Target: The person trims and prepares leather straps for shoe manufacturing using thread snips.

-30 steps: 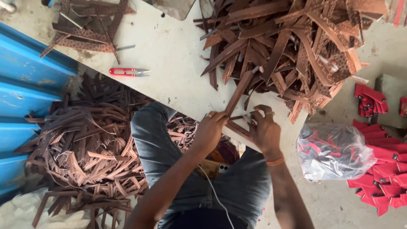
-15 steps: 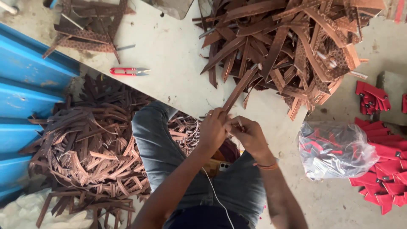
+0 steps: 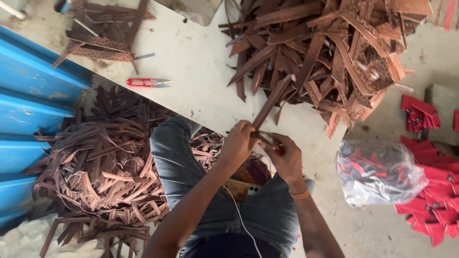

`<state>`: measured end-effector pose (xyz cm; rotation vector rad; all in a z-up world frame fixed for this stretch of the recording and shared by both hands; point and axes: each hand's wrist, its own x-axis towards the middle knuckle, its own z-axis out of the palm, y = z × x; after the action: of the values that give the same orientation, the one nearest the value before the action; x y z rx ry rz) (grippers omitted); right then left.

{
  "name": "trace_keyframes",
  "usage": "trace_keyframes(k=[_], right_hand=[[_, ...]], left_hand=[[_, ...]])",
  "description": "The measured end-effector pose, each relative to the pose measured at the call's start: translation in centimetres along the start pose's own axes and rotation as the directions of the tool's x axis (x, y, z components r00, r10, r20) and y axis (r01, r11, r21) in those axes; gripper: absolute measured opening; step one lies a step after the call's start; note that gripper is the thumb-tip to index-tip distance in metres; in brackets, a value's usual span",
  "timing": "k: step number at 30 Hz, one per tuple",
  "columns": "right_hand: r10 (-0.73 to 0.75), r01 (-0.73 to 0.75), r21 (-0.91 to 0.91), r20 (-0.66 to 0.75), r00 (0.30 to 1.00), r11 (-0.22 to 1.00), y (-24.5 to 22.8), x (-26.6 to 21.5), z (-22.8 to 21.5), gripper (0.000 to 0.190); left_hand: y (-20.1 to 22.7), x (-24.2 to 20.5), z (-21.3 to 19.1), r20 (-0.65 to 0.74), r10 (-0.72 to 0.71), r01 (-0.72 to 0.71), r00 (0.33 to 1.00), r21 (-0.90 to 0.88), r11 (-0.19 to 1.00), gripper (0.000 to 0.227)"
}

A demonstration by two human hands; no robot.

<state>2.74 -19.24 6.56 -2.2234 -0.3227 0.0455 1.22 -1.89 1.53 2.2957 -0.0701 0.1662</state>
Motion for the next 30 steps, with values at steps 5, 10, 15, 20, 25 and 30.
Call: trace_keyframes(k=[5,10,15,20,25,30], right_hand=[[0.163,-0.163,0.006,-0.008,0.987,0.987,0.0,1.1,1.0,0.029],[-0.074,0.086,0.136,-0.09,0.993,0.987,3.6,0.1,3.3,0.024],[0.133,-0.117,0.263,-0.046,0.99,0.958,0.0,-1.5,0.4,0.04],[-0.124,0.111,-0.118,-0.108,0.986,0.987,-0.8,-2.5,-0.3,0.029],[-0.207,0.168,-0.258,-0.133,0.969,0.952,0.5,-1.5,0.3,0.022],[-0.299,0.249,-0.317,-0.122,0.946,0.915,-2.4,-0.7,-0.7,0.018]], left_hand=[[0.2,-0.4,1.1,-0.015,-0.016,0.017,1.0,0.048,0.999,0.031],[1.3,-0.4,1.9,-0.072,-0.041,0.053,0.997,0.164,0.985,0.029],[0.1,-0.6,2.1,-0.164,0.007,0.014,0.986,0.127,0.992,0.022],[-0.4,0.2,2.2,-0.067,-0.023,0.028,0.997,0.071,0.997,0.018],[0.3,0.7,0.3,-0.061,-0.137,0.127,0.989,-0.149,0.981,0.009],[0.3,0.3,-0.3,-0.103,-0.111,0.09,0.988,-0.187,0.978,0.009]])
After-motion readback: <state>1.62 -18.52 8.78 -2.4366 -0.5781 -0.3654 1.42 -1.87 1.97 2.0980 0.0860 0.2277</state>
